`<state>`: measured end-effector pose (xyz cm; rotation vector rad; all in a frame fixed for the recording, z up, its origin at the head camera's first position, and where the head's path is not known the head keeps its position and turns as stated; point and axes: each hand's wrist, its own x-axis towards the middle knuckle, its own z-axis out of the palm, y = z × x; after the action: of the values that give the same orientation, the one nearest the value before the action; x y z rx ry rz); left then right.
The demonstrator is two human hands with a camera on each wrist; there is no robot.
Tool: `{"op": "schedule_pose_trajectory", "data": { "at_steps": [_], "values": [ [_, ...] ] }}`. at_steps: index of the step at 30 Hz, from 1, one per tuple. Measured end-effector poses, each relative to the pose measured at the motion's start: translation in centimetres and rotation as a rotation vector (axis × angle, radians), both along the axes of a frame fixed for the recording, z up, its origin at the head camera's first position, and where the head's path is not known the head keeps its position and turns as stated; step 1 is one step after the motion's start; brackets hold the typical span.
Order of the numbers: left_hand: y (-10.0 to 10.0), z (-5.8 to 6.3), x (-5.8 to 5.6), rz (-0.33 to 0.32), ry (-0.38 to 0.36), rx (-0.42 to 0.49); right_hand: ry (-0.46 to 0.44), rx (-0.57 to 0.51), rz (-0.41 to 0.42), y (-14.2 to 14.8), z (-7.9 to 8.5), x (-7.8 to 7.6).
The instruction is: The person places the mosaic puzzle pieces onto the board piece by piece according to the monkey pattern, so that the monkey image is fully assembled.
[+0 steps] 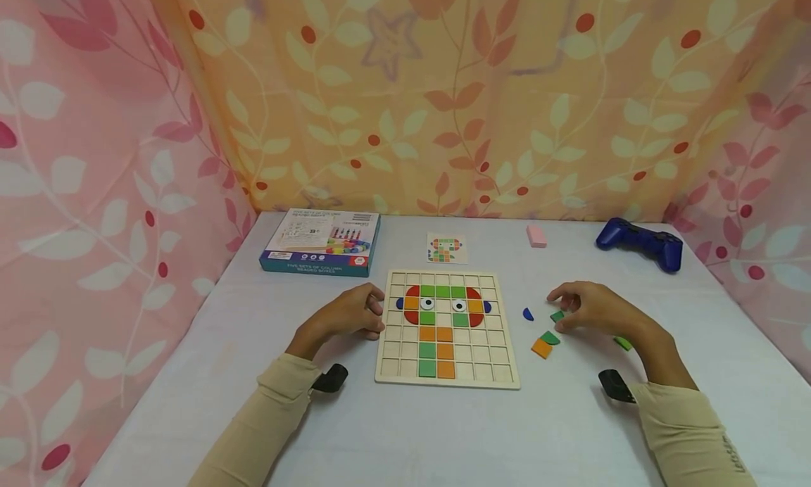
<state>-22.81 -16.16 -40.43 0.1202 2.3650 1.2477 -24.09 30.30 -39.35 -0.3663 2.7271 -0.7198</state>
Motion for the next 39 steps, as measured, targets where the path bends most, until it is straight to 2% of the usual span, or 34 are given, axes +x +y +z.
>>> {"op": "schedule_pose_trajectory", "data": {
  "at_steps": [13, 26, 31, 39],
  "values": [
    [0.1, 0.1, 0.0, 0.007, -0.003, -0.016, -0.032, -0.029, -0.021, 0.2, -0.2, -0.1],
    [0.0, 0.0, 0.1, -0.008, 0.007, -0.009, 0.032, -0.034, -0.009, -0.4, -0.7, -0.1],
    [0.0, 0.0, 0.1, -0.002, 0.003, -0.013, 0.063, -0.074, -0.008, -1.4, -0.4, 0.2],
    [-0.1, 0.1, 0.1, -0.006, 0.006, -0.023, 0.071, -0.173, 0.054, -4.4, -0.4, 0.7]
  ]
}}
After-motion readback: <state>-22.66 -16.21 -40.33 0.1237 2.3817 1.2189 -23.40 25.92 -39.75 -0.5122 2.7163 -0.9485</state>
